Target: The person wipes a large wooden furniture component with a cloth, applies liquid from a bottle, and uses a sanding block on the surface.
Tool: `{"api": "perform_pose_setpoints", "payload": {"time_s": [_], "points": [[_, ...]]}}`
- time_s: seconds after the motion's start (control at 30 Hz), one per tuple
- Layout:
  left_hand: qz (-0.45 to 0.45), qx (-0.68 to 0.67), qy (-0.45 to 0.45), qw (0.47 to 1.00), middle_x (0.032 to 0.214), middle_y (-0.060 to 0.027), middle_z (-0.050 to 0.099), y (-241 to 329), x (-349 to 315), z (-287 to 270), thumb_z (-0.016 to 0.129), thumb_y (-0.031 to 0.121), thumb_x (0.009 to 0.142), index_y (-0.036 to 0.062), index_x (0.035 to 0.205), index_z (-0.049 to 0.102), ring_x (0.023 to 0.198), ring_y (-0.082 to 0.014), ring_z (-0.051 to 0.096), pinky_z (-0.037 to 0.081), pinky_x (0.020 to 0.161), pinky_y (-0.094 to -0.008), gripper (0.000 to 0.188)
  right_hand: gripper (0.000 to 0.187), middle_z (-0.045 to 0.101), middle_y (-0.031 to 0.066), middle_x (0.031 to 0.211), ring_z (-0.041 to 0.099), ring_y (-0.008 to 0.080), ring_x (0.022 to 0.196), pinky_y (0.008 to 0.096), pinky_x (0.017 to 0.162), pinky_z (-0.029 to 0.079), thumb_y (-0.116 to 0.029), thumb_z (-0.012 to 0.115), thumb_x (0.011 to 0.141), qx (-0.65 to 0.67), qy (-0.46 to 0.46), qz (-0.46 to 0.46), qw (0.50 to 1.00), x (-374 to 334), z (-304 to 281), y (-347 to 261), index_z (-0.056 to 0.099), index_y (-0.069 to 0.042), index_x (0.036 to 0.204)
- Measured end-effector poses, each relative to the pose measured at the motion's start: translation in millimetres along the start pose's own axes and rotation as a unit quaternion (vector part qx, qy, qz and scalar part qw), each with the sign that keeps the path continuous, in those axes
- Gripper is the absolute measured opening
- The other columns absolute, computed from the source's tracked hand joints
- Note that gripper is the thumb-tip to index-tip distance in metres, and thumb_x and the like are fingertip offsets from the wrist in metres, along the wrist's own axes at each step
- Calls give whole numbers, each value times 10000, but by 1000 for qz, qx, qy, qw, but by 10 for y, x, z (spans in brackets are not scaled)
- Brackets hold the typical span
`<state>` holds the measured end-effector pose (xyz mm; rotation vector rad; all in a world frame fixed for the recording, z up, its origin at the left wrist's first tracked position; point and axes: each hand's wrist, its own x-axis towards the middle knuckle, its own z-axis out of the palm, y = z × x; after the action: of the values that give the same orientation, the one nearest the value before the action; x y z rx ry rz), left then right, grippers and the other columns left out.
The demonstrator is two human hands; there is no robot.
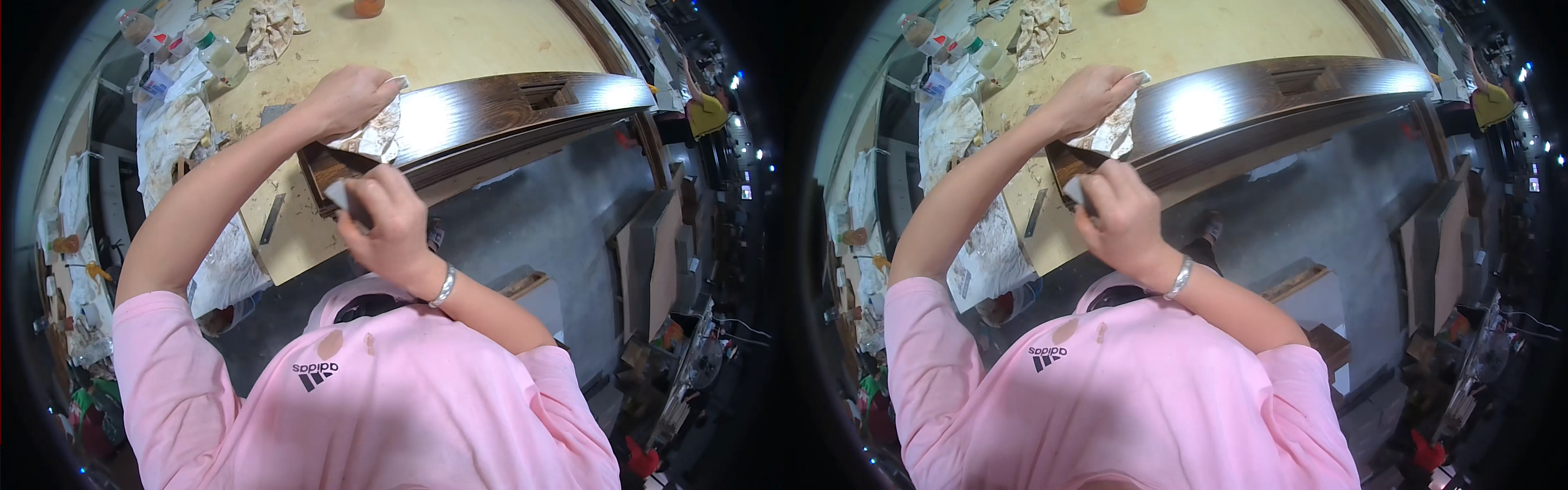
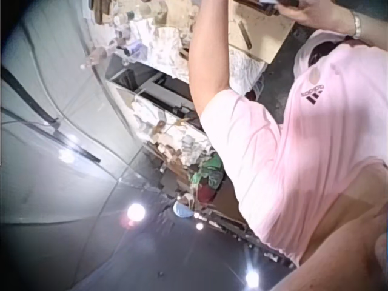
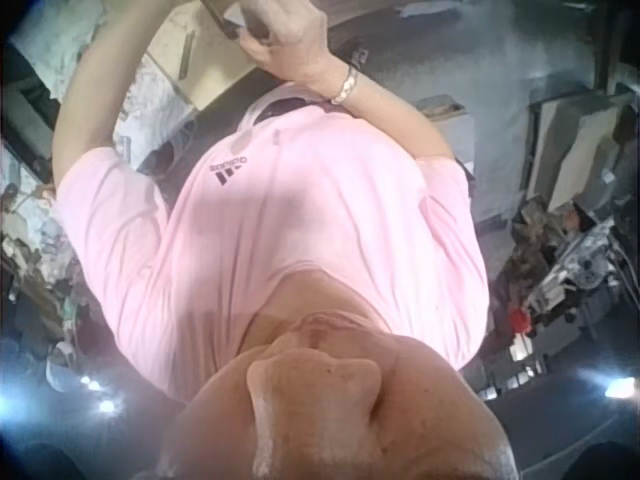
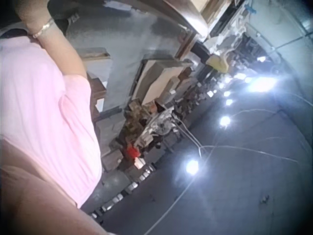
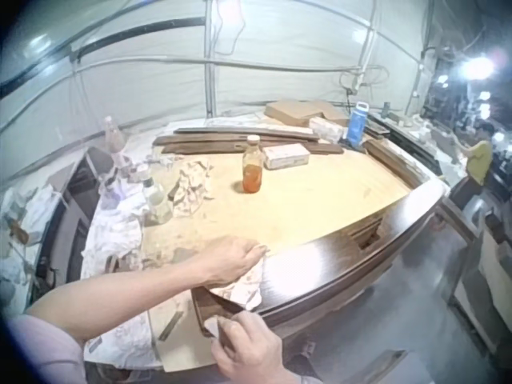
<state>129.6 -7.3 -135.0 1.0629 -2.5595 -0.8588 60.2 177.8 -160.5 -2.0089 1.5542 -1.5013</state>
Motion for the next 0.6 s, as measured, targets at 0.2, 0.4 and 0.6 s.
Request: {"api": "perform_pose_setpoints", "payload": {"time_s": [0.2, 0.4, 0.6], "points": [[-8, 37, 18, 999, 876, -267, 677, 40, -100, 35, 410, 385, 992, -8, 873, 695, 874, -442, 644, 501, 826, -496, 500, 334, 536, 117, 857, 582, 314, 779, 394, 630, 492, -14, 714, 665, 28, 8, -33, 999, -98, 51, -253, 625, -36, 985], [3, 50, 11, 999, 893, -254, 692, 81, 21, -43, 461, 391, 974, 0, 902, 710, 864, -431, 661, 520, 817, -491, 470, 326, 544, 112, 857, 581, 300, 761, 386, 614, 494, -35, 718, 679, 50, -91, -16, 995, -155, -133, -209, 632, -41, 994], [46, 18, 87, 995, 761, -208, 661, 21, -84, -38, 585, 357, 940, 17, 862, 675, 717, -385, 642, 491, 694, -470, 360, 264, 682, 72, 926, 653, 172, 826, 300, 743, 530, 20, 731, 731, 120, 26, 161, 979, 119, -683, -16, 685, -20, 987]]}}
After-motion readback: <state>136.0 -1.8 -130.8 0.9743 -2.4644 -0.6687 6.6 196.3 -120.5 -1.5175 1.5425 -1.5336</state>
